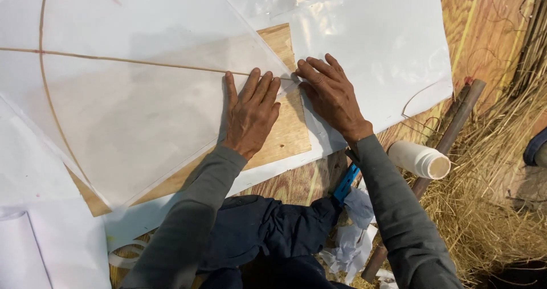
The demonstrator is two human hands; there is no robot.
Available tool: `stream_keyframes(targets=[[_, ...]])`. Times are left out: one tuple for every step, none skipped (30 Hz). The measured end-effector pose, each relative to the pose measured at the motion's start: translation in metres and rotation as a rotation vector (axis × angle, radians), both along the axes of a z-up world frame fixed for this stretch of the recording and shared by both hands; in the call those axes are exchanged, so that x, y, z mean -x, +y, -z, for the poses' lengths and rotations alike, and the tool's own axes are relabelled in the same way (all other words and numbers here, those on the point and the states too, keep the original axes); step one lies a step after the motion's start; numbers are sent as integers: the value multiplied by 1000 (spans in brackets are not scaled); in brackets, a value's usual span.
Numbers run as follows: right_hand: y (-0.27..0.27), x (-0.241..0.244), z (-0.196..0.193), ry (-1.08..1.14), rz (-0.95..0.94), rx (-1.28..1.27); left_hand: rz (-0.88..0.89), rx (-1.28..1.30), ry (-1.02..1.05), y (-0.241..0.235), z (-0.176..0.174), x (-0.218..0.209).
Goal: The person is assembling a kite by attaching a white sheet to a wooden frame. They repeatedly fold the edges of the sheet over the frame and press down to secure it, working along the edges of the kite structure.
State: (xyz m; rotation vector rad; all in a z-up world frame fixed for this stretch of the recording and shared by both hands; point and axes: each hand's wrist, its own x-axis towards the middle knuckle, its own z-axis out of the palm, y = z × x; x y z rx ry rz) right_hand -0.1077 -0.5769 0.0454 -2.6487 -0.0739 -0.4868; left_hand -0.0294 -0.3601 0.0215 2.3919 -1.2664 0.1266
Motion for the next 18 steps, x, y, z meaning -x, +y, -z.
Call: stream_keyframes(targets=[[1, -1, -1, -22, -4, -24, 5, 9, -28, 0, 0, 0], [2, -2, -2, -44, -8, -48, 10, 17, -56, 0, 0, -1], [2, -3, -2, -45, -8, -50, 10, 15, -56, 0, 2, -1], [2, -4, -2, -48, -11, -64, 11, 25, -59, 0, 5, -1], [2, -5, -3, -53, -13, -78, 12, 34, -62, 1, 7, -2], [1, -5, -1, -53, -13, -80, 13, 33, -63, 0, 5, -3], [1, -5, 1, -57, -5, -83, 8, 33, -47, 0, 3, -3], [1, -5, 3, -60, 2, -86, 2, 33, -31, 0, 2, -3], [1, -5, 5, -61, 1, -88, 1, 31, -31, 0, 0, -3], [1, -6, 7, -72, 10, -100, -4, 28, -16, 1, -2, -3], [0, -5, 8, -82, 20, -111, -10, 25, 1, 1, -3, -2], [1, -5, 9, -82, 19, -112, -10, 24, 1, 1, -3, -1], [1, -5, 10, -79, 33, -158, -16, 23, 20, 1, -3, -1], [1, -5, 10, -76, 46, -204, -22, 21, 40, 2, -3, 0], [3, -5, 9, -76, 45, -205, -23, 21, 39, 2, -3, 0], [4, -5, 9, -74, 62, -228, -25, 14, 52, 2, -4, 0], [6, -5, 8, -72, 79, -250, -26, 9, 66, 2, -4, 0], [7, -5, 6, -71, 79, -251, -27, 8, 66, 2, -4, 0]])
